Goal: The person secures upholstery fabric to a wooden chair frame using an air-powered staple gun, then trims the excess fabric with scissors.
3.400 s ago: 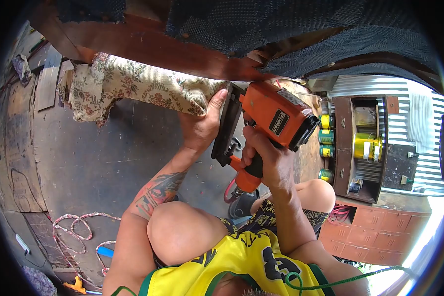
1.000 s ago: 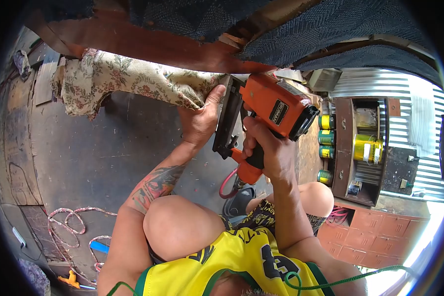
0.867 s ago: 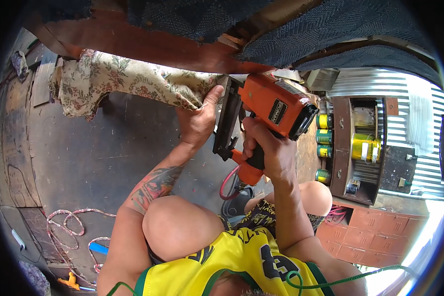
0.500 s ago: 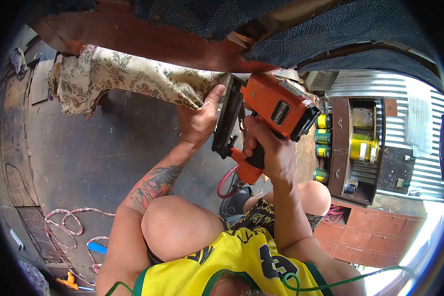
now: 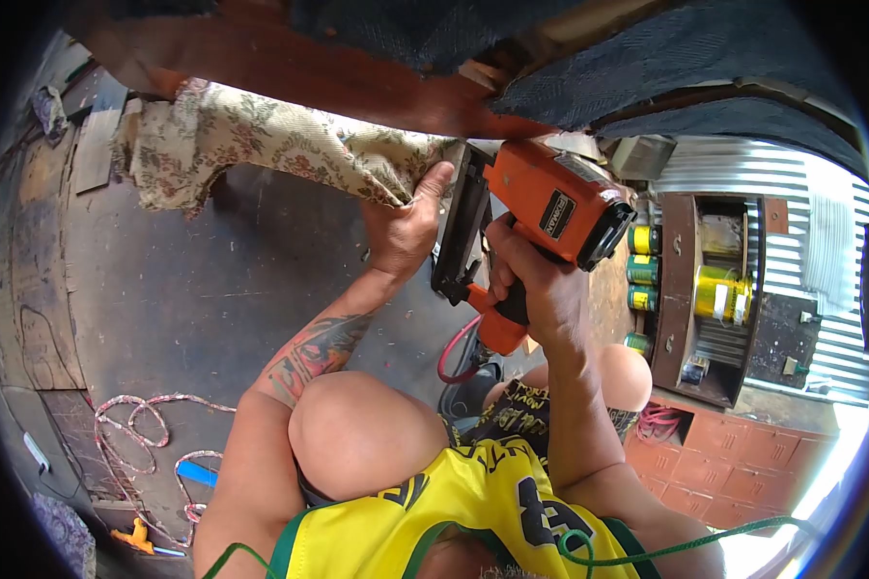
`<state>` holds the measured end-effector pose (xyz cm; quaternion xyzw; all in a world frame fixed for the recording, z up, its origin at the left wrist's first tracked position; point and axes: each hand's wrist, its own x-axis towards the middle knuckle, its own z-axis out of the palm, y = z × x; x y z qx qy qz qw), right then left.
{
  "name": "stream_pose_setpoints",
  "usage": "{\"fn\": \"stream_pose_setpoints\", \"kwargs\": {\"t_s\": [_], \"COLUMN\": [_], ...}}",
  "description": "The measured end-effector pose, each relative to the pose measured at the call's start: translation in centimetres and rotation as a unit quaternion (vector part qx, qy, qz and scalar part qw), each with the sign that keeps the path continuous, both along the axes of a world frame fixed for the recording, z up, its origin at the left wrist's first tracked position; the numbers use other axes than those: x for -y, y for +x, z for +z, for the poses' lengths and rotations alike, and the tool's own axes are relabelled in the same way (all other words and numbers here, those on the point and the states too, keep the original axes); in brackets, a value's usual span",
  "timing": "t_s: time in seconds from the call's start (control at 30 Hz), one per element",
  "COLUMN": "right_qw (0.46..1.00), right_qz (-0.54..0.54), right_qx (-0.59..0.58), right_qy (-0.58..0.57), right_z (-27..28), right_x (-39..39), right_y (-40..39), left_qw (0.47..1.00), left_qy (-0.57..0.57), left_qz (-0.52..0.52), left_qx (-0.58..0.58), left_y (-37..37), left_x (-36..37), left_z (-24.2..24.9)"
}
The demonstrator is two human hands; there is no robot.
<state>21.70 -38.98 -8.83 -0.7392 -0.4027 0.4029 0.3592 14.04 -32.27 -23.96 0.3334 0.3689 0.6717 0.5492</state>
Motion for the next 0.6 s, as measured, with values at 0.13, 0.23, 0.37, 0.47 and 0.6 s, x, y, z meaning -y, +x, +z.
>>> {"fn": "stream_pose_setpoints", "kwargs": {"t_s": [0.13, 0.23, 0.37, 0.47, 0.6], "right_qw": [0.999, 0.995, 0.992, 0.991, 0.984], "right_qz": [-0.024, -0.047, -0.075, -0.079, -0.087], "right_qx": [-0.040, -0.073, -0.085, -0.107, -0.147], "right_qy": [0.023, 0.058, 0.050, 0.032, 0.044], "right_z": [0.1, -0.8, -1.4, -2.8, -3.8], "right_x": [0.1, 1.7, 3.7, 4.8, 5.2], "right_y": [-0.2, 0.5, 1.5, 2.5, 2.1], "left_qw": [1.000, 0.999, 0.998, 0.998, 0.999], "left_qy": [0.021, 0.032, 0.042, 0.040, 0.021], "left_qz": [0.007, 0.011, 0.034, 0.042, -0.006], "left_qx": [0.009, 0.032, -0.019, -0.020, -0.038], "left_y": [0.2, 0.3, 0.3, 0.4, -0.4], "left_x": [-0.2, -0.5, -0.6, -0.5, -0.2], "left_z": [0.0, -0.4, -0.2, -0.5, -0.4]}}
